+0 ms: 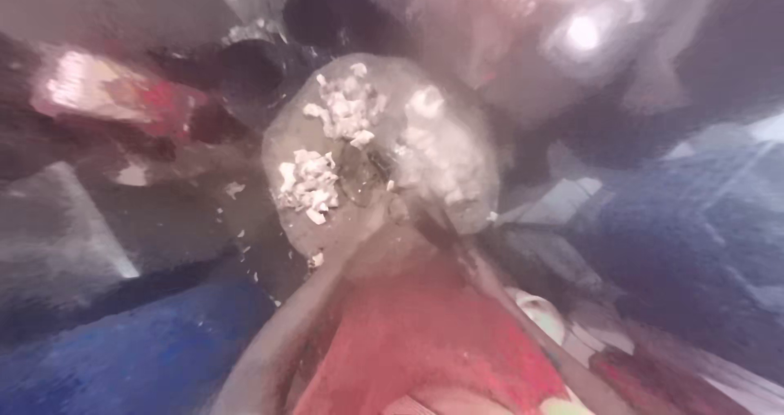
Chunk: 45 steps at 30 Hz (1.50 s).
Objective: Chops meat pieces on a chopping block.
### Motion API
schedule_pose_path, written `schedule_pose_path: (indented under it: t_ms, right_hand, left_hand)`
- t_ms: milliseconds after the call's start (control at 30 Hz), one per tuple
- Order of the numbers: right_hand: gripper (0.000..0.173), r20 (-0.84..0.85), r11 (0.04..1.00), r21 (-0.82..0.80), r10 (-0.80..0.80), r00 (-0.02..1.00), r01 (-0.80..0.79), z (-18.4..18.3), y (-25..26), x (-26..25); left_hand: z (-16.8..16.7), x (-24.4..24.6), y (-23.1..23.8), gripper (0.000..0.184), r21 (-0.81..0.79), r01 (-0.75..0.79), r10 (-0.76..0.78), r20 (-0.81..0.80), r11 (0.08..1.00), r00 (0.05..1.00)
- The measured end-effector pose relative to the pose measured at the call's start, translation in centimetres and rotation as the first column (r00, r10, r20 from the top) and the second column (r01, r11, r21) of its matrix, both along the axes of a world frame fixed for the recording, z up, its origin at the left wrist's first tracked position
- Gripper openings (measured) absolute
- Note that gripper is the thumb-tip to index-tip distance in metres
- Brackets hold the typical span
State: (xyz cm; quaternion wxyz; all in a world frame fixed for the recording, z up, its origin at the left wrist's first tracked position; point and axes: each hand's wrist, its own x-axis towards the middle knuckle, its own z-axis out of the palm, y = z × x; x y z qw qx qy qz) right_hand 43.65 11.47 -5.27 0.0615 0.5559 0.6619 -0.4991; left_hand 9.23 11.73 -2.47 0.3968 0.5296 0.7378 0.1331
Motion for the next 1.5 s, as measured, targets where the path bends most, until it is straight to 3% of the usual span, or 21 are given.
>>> schedule_pose_path:
  t_ms: [67,100,233,333,433,567,633,767,833,933,1000,1033,1100,1167,1233,1333,1400,1500]
  right_hand:
    - [0.049,-0.026,1.000,0.021,0.015,1.000,-0.014,-0.3,0.1,0.2]
    - [0.049,-0.047,0.999,0.034,0.014,0.999,-0.012,-0.8,0.0,0.3]
    - [0.052,-0.061,0.999,0.014,0.036,0.997,-0.035,-2.1,0.2,0.8]
    - [0.056,0.036,0.996,0.010,0.086,0.996,-0.087,-0.8,0.6,-0.1]
    - [0.059,0.077,0.986,0.003,0.169,0.983,-0.169,2.2,0.8,-2.3]
    - [0.052,-0.187,0.973,-0.021,0.220,0.957,-0.228,7.6,0.5,-6.3]
    - [0.043,-0.288,0.966,-0.022,0.242,0.927,-0.259,8.6,0.1,-8.6]
    - [0.058,-0.048,0.887,-0.155,0.433,0.900,-0.435,3.9,0.4,-9.8]
    - [0.064,-0.010,0.881,-0.210,0.432,0.902,-0.424,2.3,0.6,-8.4]
    - [0.058,-0.040,0.925,-0.191,0.326,0.944,-0.328,3.3,-0.4,-5.0]
    - [0.054,0.015,0.960,-0.150,0.240,0.971,-0.235,4.0,-0.2,-3.1]
    - [0.053,0.057,0.978,-0.096,0.194,0.979,-0.188,4.2,-0.2,-2.3]
    - [0.056,0.138,0.992,0.010,0.121,0.983,-0.123,3.5,0.2,-0.9]
    - [0.059,0.170,0.993,0.073,0.075,0.983,-0.088,1.8,0.6,0.6]
    - [0.060,0.118,0.997,0.081,0.000,0.993,-0.010,0.9,0.9,1.5]
    - [0.053,0.035,0.993,0.008,-0.115,0.993,0.115,0.6,0.5,1.8]
    - [0.050,-0.017,0.987,-0.046,-0.157,0.987,0.156,0.2,-0.1,1.7]
    - [0.048,-0.043,0.989,-0.045,-0.143,0.989,0.142,0.1,0.1,1.8]
  left_hand:
    - [-0.5,1.1,-0.7,0.046,-0.060,0.146,-0.152,-0.107,0.987,0.983]
    - [-1.3,1.1,-1.1,0.041,-0.087,0.147,-0.154,-0.083,0.985,0.985]
    - [-2.3,-0.6,-4.8,0.035,-0.015,-0.217,0.216,-0.058,0.976,0.975]
    - [-3.7,-2.5,-9.1,0.041,-0.095,-0.478,0.487,0.131,0.873,0.863]
    - [-4.8,-2.5,-12.4,0.045,-0.211,-0.595,0.631,0.257,0.775,0.732]
    - [-4.7,-1.1,-12.8,0.041,-0.172,-0.603,0.627,0.199,0.779,0.753]
    - [-4.9,-0.7,-12.7,0.039,-0.117,-0.603,0.614,0.151,0.789,0.774]
    - [-5.6,-1.0,-13.2,0.038,-0.060,-0.592,0.595,0.113,0.804,0.796]
    - [-5.0,-2.0,-13.4,0.037,-0.059,-0.603,0.600,0.214,0.795,0.771]
    - [-1.3,-2.9,-14.7,0.026,-0.011,-0.677,0.587,0.509,0.735,0.629]
    - [1.1,-3.8,-13.7,0.030,0.010,-0.604,0.406,0.732,0.797,0.547]
    - [1.7,-4.0,-12.6,0.037,0.013,-0.529,0.332,0.766,0.849,0.551]
    - [1.5,-3.6,-9.7,0.049,-0.002,-0.350,0.281,0.601,0.937,0.749]
    - [-1.5,-2.4,-7.3,0.054,-0.026,-0.210,0.211,0.213,0.977,0.954]
    - [-3.4,-1.2,-5.9,0.046,-0.055,-0.118,0.113,-0.080,0.991,0.990]
    - [-1.2,-1.3,-4.4,0.044,-0.130,-0.077,0.062,-0.116,0.988,0.991]
    - [0.4,-2.7,-2.8,0.040,-0.056,-0.109,0.101,-0.136,0.992,0.986]
    - [-0.6,-3.7,0.4,0.038,-0.009,-0.158,0.158,-0.005,0.987,0.987]
